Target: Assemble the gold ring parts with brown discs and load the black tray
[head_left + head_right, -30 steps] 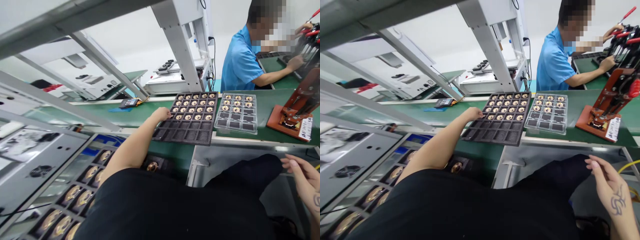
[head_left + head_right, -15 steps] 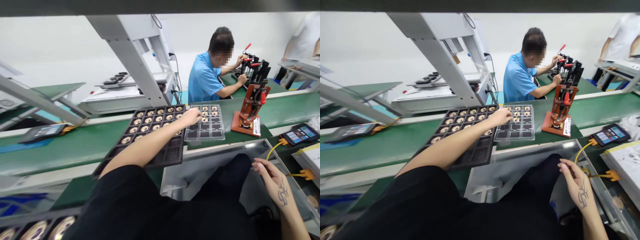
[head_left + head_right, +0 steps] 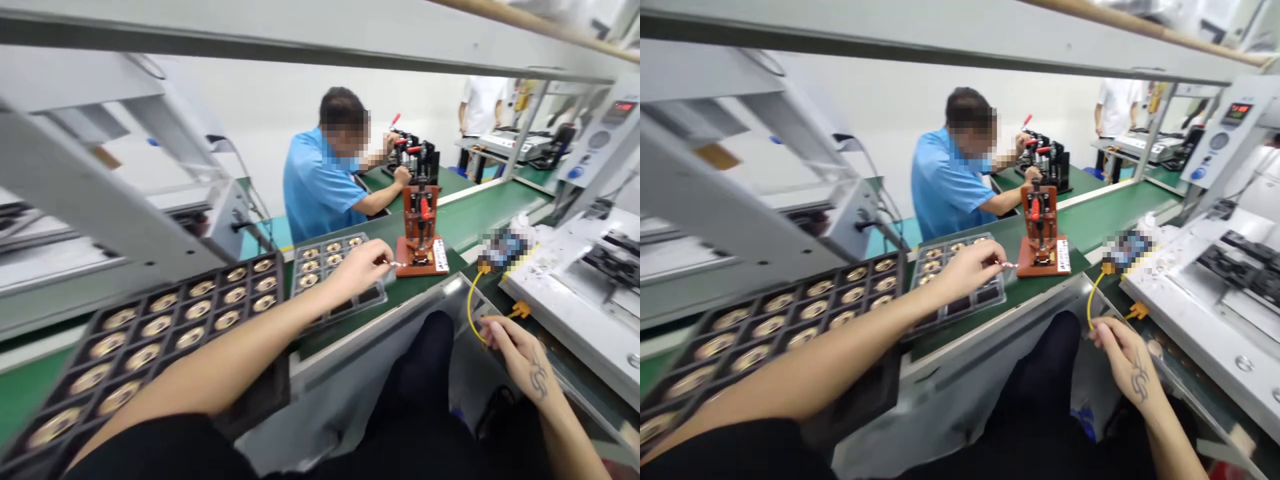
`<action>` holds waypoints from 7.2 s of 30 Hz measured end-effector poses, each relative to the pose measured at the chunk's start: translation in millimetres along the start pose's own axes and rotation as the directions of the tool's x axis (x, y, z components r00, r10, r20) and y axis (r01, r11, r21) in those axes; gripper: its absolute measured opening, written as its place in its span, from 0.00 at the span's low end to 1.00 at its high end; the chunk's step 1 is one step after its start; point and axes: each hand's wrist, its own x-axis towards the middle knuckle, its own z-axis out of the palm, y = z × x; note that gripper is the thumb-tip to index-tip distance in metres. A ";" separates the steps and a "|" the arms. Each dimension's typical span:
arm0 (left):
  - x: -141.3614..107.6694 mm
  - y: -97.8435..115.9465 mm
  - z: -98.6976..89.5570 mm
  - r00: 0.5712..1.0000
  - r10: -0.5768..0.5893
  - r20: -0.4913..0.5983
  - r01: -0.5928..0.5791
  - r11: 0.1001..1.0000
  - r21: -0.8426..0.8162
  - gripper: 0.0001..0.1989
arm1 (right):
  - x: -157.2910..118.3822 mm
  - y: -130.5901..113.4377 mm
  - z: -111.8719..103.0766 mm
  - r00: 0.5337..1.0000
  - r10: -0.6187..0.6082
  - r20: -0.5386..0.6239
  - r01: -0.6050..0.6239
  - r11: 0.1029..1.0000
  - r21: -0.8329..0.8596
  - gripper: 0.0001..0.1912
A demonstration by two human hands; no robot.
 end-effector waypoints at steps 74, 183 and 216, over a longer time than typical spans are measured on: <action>206.4 278.9 103.5 0.782 0.594 0.189 -0.344 0.664 -0.664 0.15 | 6.9 37.8 -384.1 0.931 -0.043 -0.363 -0.233 0.695 -0.680 0.20; -21.0 212.9 177.9 0.685 0.271 0.677 0.716 -0.074 -0.695 0.26 | -102.4 -4.6 -32.0 0.855 0.198 -0.479 -0.189 0.980 0.068 0.13; -13.0 206.1 176.3 0.806 0.147 0.574 0.542 0.207 -0.814 0.15 | -80.0 -2.5 -25.4 0.823 0.311 -0.475 -0.183 0.937 0.297 0.17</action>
